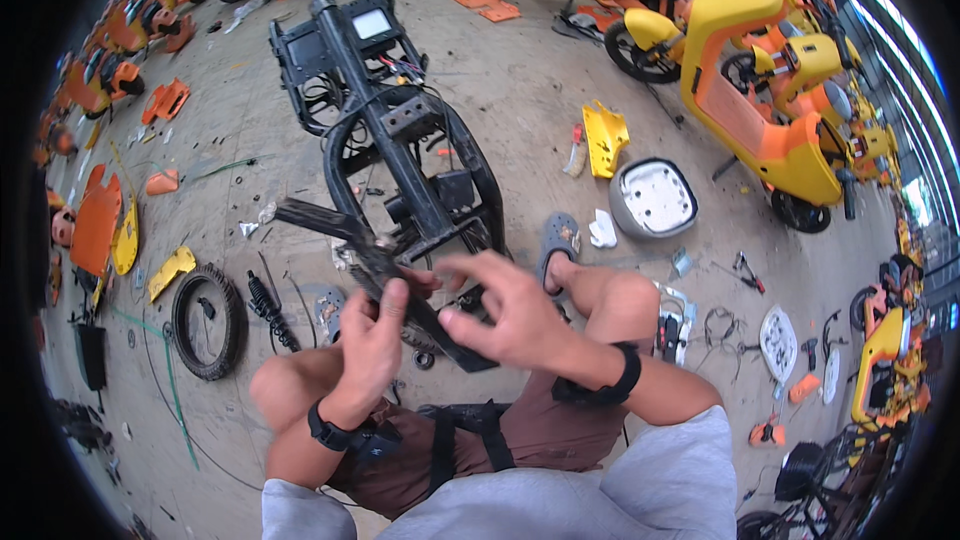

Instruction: The person manipulates a metal chain by hand, then uses a pair of pliers and a wrench to work on a shock absorber and frame assembly on the floor.

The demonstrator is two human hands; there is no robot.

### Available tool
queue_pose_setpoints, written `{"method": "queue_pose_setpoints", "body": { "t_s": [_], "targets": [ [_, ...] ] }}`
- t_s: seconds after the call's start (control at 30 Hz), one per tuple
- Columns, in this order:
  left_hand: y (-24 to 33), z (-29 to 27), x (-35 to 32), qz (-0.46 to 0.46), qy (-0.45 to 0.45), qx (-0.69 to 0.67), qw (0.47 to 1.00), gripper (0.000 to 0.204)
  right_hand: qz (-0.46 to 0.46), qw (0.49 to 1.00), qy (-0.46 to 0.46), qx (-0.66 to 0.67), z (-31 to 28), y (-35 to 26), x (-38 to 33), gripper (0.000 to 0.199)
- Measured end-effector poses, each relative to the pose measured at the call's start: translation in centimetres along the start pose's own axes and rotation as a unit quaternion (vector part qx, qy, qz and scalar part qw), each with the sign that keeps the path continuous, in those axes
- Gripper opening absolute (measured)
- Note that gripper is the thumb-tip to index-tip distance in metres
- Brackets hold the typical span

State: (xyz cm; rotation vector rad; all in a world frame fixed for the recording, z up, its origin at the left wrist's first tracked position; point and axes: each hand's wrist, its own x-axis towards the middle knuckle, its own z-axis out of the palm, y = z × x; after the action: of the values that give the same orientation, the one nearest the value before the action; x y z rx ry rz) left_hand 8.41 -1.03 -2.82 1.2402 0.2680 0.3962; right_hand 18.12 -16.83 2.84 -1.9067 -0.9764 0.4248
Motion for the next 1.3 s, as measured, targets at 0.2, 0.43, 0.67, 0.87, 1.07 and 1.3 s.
{"method": "queue_pose_setpoints", "body": {
  "t_s": [0.2,0.43,0.67,0.87,1.07,1.3],
  "targets": [
    [0.7,-4.3,0.2,0.027,0.094,0.022,0.995,0.017,0.033,0.909,0.335,0.247,-6.6,1.7,-2.3,0.028],
    [0.6,-2.4,0.5,-0.151,-0.03,-0.017,0.988,0.029,0.071,0.875,0.425,-0.221,-16.2,10.2,-12.1,0.023],
    [1.0,-0.5,0.6,-0.187,-0.036,-0.008,0.982,0.026,0.393,0.839,0.286,-0.246,-8.5,23.7,-25.5,0.023],
    [-0.5,-0.9,0.7,-0.112,0.071,0.056,0.99,0.019,0.453,0.833,0.108,-0.3,2.7,32.3,-36.5,0.026],
    [-0.2,-0.1,-0.1,-0.144,0.056,0.055,0.986,0.021,0.348,0.91,0.099,-0.202,12.0,35.3,-43.8,0.027],
    [-1.2,-2.0,-1.6,-0.156,0.054,0.076,0.983,0.02,0.338,0.896,0.143,-0.249,16.7,34.2,-44.1,0.019]
  ]
}}
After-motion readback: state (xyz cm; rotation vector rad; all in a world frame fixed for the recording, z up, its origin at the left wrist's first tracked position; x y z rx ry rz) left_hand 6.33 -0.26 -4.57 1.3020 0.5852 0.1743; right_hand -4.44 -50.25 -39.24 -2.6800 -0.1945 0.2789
